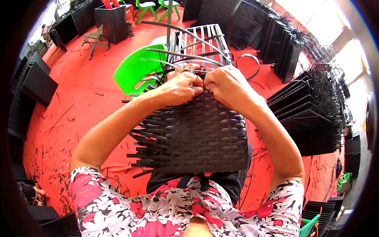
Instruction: The person weaves black plastic strips through a metal frame to create the side of a chair.
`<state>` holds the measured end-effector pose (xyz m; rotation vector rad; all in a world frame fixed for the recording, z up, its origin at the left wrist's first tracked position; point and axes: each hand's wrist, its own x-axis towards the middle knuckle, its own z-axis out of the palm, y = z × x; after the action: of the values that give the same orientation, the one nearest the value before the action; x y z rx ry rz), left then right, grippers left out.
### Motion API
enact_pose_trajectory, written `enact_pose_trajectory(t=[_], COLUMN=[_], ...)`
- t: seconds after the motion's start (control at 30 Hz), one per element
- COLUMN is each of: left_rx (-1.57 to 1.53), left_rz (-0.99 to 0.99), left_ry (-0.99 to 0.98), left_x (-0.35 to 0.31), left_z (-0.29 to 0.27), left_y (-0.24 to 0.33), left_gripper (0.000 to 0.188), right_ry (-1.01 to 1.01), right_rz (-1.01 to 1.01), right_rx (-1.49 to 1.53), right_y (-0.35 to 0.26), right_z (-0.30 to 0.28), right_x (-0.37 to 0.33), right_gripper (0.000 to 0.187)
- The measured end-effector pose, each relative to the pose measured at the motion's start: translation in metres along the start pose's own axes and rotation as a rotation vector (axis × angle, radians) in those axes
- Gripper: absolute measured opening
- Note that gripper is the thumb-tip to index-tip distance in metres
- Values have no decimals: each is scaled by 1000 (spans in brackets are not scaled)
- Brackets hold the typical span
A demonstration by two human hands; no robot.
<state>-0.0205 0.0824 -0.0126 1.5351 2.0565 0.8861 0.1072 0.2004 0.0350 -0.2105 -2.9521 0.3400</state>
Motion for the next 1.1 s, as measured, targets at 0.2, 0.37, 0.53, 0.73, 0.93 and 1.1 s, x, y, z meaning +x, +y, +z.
enact_pose_trajectory(t=[0.2,0.37,0.53,0.73,0.93,1.1], left_rx=[-229,-593,-809,-776,230,366], left_rz=[-72,-120,74,-22,170,73], left_ry=[13,78,-24,58,157,76], left_x=[16,22,-3,-28,-27,-18], left_z=[5,-10,-37,-46,-16,-7], left_y=[-22,-17,-20,-15,-43,-38], left_gripper=[12,9,8,13,17,26], right_ry=[13,304,284,-97,-17,-102], right_rz=[-20,-103,-117,148,-18,-58], right_rx=[-99,-74,213,811,112,-4], right_y=[-2,-13,-13,-9,-12,-13], right_z=[2,5,7,3,-1,12], right_x=[0,-11,0,11,14,26], right_gripper=[15,18,21,17,12,14])
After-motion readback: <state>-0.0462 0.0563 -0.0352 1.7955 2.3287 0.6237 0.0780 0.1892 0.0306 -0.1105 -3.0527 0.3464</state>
